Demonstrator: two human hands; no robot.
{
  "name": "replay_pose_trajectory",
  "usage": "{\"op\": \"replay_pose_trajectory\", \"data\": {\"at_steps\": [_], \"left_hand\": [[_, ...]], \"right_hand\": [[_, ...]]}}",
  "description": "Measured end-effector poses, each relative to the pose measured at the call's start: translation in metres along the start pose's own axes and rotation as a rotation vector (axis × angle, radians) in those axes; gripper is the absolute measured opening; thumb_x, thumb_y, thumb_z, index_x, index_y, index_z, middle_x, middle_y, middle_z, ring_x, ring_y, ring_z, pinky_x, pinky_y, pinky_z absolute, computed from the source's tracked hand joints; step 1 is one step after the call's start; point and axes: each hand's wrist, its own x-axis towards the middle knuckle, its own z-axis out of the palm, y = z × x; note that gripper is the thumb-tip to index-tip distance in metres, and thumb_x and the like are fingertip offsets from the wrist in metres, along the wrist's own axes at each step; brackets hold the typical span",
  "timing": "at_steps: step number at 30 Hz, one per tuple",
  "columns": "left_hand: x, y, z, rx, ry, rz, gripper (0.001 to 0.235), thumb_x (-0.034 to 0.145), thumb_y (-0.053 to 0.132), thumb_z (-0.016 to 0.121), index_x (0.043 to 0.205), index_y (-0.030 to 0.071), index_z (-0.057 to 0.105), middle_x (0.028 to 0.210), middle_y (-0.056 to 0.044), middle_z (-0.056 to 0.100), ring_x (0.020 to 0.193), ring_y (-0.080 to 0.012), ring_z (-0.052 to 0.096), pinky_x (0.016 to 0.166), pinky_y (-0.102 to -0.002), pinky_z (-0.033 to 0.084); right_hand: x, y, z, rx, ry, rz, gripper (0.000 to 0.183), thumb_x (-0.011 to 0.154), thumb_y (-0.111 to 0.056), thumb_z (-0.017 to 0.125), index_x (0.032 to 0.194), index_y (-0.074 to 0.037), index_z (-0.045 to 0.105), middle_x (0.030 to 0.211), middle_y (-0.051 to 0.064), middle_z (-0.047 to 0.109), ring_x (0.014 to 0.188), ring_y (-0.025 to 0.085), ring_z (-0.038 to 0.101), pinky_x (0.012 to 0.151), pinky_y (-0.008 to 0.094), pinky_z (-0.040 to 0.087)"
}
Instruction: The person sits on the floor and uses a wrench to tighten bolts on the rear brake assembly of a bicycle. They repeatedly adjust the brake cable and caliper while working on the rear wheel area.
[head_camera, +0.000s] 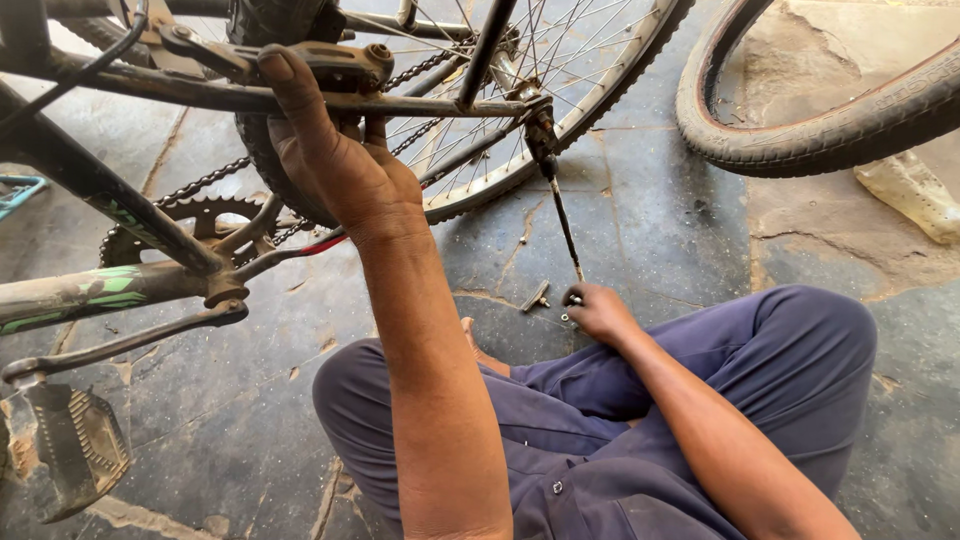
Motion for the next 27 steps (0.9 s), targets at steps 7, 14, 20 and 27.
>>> {"op": "replay_pose_trajectory", "data": {"at_steps": [7,14,20,27], "left_hand": [[0.011,-0.015,-0.005,-0.102,0.126,-0.022,0.076,0.090,0.047,0.078,0.141,-0.004,0.055,0.126,-0.014,0.067,0.108,-0.0204,0.065,0.087,-0.034,0.055],[-0.008,0.018,0.021,-0.140,0.151,-0.089,0.054,0.087,0.046,0.080,0.117,0.006,0.062,0.099,-0.008,0.069,0.090,-0.0187,0.067,0.074,-0.033,0.054],[-0.009,0.032,0.030,-0.203,0.130,-0.126,0.044,0.083,0.047,0.082,0.095,0.008,0.065,0.084,-0.004,0.070,0.078,-0.0168,0.067,0.072,-0.032,0.053],[-0.005,0.031,0.024,-0.232,0.092,-0.142,0.043,0.085,0.045,0.081,0.093,0.004,0.069,0.084,-0.004,0.070,0.076,-0.0157,0.064,0.065,-0.030,0.047]], "right_hand": [[-0.006,0.008,-0.008,-0.110,0.079,-0.137,0.028,0.084,-0.020,0.070,0.110,-0.011,0.075,0.105,0.017,0.075,0.096,0.035,0.071,0.083,0.044,0.055],[-0.030,-0.173,-0.062,0.699,0.008,-0.052,0.010,0.090,-0.010,0.071,0.099,-0.006,0.068,0.091,0.008,0.078,0.089,0.011,0.071,0.073,0.029,0.052],[-0.037,-0.342,-0.127,0.485,0.509,-0.692,0.014,0.089,-0.004,0.077,0.103,-0.005,0.073,0.097,0.006,0.070,0.084,0.016,0.069,0.070,0.030,0.059],[-0.018,-0.417,-0.158,-0.251,0.782,-1.086,0.021,0.082,-0.009,0.073,0.103,-0.013,0.072,0.105,0.009,0.067,0.084,0.031,0.071,0.067,0.044,0.058]]}}
